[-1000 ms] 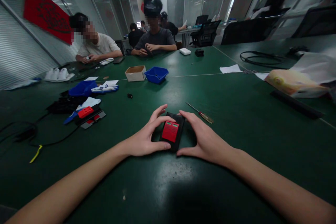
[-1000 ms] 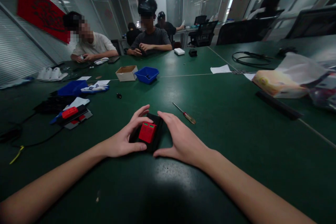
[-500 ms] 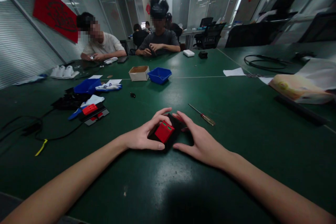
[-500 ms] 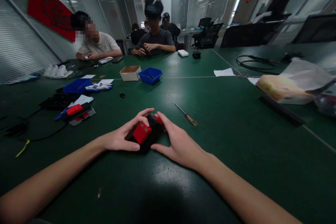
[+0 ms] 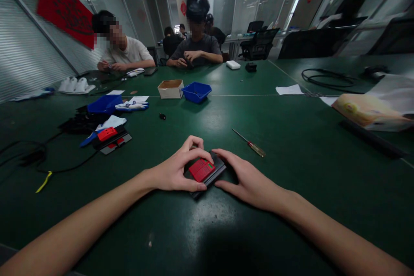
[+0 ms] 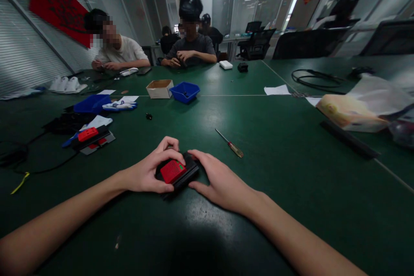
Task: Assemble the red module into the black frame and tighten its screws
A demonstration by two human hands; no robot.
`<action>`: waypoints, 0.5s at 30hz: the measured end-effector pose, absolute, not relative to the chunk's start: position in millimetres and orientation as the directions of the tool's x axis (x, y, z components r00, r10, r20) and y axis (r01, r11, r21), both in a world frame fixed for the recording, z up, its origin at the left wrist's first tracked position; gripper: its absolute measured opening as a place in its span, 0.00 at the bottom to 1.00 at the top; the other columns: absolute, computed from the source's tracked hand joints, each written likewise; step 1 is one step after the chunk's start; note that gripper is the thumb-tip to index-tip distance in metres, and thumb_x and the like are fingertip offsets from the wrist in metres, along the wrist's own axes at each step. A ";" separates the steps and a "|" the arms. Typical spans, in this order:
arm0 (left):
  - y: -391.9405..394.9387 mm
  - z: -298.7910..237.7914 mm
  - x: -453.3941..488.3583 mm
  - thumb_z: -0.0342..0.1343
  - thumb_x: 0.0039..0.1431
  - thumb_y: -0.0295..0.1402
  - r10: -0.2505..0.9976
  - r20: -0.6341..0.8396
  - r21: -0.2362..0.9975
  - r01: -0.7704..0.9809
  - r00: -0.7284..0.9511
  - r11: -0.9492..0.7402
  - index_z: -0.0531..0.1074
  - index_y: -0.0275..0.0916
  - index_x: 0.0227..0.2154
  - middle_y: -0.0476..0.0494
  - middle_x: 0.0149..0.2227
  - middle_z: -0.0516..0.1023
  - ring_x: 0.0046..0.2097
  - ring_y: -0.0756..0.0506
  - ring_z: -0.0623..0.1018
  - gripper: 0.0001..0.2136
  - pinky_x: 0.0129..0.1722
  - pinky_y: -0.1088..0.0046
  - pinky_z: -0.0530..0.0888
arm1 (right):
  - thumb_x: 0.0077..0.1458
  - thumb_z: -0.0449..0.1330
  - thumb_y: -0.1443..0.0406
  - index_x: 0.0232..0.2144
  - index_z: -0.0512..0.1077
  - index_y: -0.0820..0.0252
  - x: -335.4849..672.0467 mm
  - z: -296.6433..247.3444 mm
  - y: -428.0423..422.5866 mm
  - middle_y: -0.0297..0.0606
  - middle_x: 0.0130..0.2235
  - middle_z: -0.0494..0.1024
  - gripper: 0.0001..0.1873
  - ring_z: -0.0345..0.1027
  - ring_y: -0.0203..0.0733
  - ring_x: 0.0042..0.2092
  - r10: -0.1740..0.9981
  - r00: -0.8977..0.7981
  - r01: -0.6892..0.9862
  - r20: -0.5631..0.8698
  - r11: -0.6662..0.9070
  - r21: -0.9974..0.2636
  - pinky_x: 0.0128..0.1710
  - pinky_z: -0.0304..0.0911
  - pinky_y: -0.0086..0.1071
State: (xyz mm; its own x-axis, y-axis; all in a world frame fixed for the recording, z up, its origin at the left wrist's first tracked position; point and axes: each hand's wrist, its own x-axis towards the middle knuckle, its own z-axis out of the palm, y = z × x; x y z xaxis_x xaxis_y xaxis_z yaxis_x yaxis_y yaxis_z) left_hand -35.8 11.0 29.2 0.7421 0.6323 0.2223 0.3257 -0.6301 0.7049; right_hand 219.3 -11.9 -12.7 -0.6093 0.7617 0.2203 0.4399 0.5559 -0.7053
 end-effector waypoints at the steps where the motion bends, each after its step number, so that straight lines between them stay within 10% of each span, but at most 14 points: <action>1: 12.7 29.2 -37.6 0.62 0.55 0.54 0.623 0.231 0.692 0.324 0.747 -0.645 0.72 0.44 0.50 0.41 0.48 0.62 0.53 0.39 0.68 0.25 0.57 0.55 0.69 | 0.58 0.65 0.61 0.64 0.56 0.55 219.8 -12.7 -11.7 0.47 0.61 0.69 0.36 0.65 0.50 0.61 0.771 -0.600 0.439 0.216 0.542 -0.717 0.62 0.62 0.48; 15: 14.7 22.8 -45.0 0.49 0.70 0.40 0.613 0.172 0.781 0.273 0.771 -0.562 0.65 0.39 0.55 0.39 0.50 0.73 0.48 0.43 0.76 0.16 0.49 0.66 0.73 | 0.62 0.62 0.61 0.63 0.59 0.53 224.7 -13.6 -12.1 0.42 0.53 0.76 0.30 0.73 0.46 0.51 0.747 -0.584 0.404 0.317 0.606 -0.685 0.52 0.69 0.41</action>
State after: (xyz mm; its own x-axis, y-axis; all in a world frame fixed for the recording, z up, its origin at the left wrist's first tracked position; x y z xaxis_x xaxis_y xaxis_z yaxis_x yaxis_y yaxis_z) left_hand -45.0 14.7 22.8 0.7710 0.6132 0.1718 0.2728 -0.5618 0.7810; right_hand 224.7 -12.1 -13.6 -0.5841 0.7473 0.3168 0.4038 0.6061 -0.6852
